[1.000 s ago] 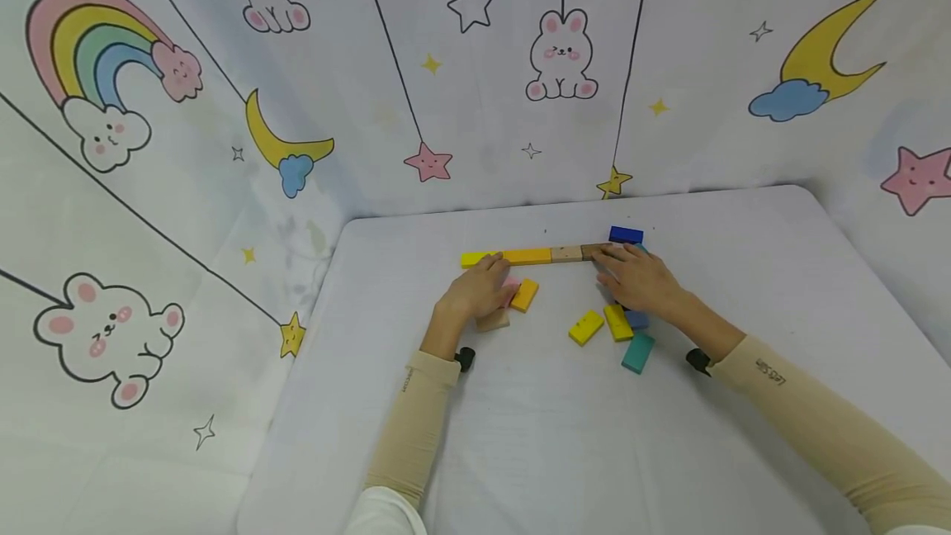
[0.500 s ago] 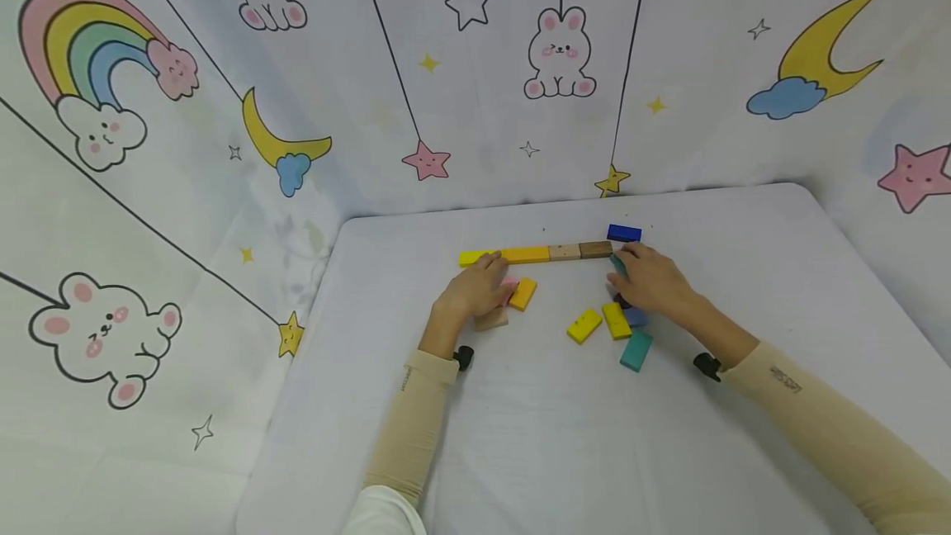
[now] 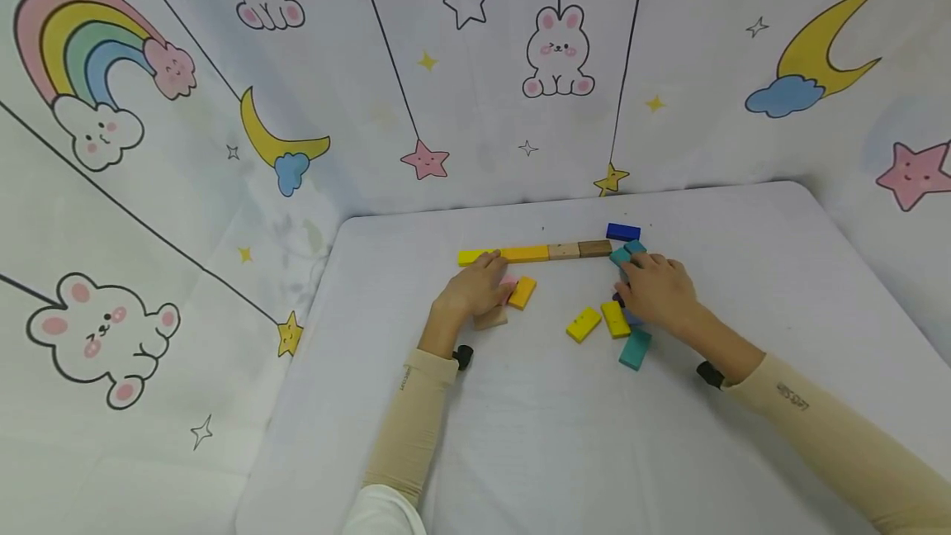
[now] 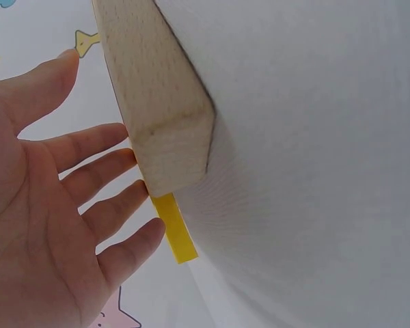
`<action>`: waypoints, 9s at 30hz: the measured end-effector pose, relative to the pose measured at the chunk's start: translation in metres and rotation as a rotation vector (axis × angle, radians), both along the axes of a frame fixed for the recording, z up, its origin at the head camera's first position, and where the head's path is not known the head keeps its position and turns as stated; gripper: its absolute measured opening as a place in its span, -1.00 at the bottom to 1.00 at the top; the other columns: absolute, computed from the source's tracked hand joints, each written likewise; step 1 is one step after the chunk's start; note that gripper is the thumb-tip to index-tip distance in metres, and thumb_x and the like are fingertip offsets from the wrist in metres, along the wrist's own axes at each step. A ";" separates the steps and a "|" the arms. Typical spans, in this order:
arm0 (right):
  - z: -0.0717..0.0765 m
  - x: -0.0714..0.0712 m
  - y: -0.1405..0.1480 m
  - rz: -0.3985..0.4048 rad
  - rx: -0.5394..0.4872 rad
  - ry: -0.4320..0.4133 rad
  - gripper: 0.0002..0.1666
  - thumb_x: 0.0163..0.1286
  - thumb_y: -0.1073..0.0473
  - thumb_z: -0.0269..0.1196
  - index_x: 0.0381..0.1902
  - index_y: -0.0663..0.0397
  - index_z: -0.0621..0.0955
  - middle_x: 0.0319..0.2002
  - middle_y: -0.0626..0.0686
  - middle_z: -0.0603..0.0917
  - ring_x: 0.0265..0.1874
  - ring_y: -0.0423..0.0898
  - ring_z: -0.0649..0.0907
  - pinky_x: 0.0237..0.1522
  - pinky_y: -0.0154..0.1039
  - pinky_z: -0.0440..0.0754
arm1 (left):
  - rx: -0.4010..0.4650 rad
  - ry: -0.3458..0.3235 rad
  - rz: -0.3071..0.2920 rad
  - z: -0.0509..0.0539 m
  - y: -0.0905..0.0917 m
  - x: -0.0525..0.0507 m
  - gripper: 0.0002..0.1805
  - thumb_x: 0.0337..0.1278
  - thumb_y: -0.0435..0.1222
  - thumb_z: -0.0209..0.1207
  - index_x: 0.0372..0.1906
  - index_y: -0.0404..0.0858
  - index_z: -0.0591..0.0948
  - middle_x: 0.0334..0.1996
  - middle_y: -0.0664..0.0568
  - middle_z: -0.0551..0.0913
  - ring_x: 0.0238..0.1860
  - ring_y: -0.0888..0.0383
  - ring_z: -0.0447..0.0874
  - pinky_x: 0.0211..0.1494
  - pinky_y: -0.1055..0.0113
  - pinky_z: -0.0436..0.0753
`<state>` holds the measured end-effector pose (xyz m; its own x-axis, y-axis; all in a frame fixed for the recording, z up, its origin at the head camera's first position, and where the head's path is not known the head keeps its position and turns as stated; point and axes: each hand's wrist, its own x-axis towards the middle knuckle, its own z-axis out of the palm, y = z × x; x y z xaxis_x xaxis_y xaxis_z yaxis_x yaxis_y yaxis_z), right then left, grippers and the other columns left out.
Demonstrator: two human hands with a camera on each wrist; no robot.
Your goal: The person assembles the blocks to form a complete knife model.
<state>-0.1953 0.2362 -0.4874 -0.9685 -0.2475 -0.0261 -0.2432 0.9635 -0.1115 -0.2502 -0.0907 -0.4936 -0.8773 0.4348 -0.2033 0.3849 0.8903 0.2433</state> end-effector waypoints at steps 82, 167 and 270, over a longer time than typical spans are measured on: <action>-0.009 -0.044 0.031 0.120 -0.162 -0.173 -0.14 0.65 -0.17 0.08 0.50 0.48 0.28 0.56 0.52 0.10 0.47 0.53 0.24 0.44 0.44 0.25 | 0.032 -0.017 0.008 0.000 -0.002 -0.002 -0.31 0.62 0.07 0.00 0.63 -0.15 0.27 0.67 -0.05 0.11 0.65 -0.04 0.08 0.60 -0.04 0.30; -0.004 0.000 -0.097 0.574 -0.044 -0.031 -0.36 0.56 -0.23 0.21 0.42 -0.03 0.58 0.42 0.16 0.54 0.53 0.32 0.31 0.45 0.48 0.22 | 0.011 -0.005 -0.007 -0.001 -0.005 -0.004 -0.39 0.66 -0.13 -0.04 0.65 -0.16 0.23 0.67 -0.01 0.10 0.66 0.01 0.04 0.65 0.05 0.19; 0.001 -0.015 -0.127 0.201 0.185 -0.051 -0.07 0.44 -0.37 0.29 0.40 0.28 0.50 0.34 0.26 0.52 0.34 0.24 0.53 0.32 0.34 0.51 | -0.014 0.000 -0.012 -0.001 -0.002 -0.003 -0.31 0.60 -0.01 0.08 0.63 -0.17 0.26 0.67 -0.03 0.11 0.66 0.00 0.05 0.64 0.05 0.22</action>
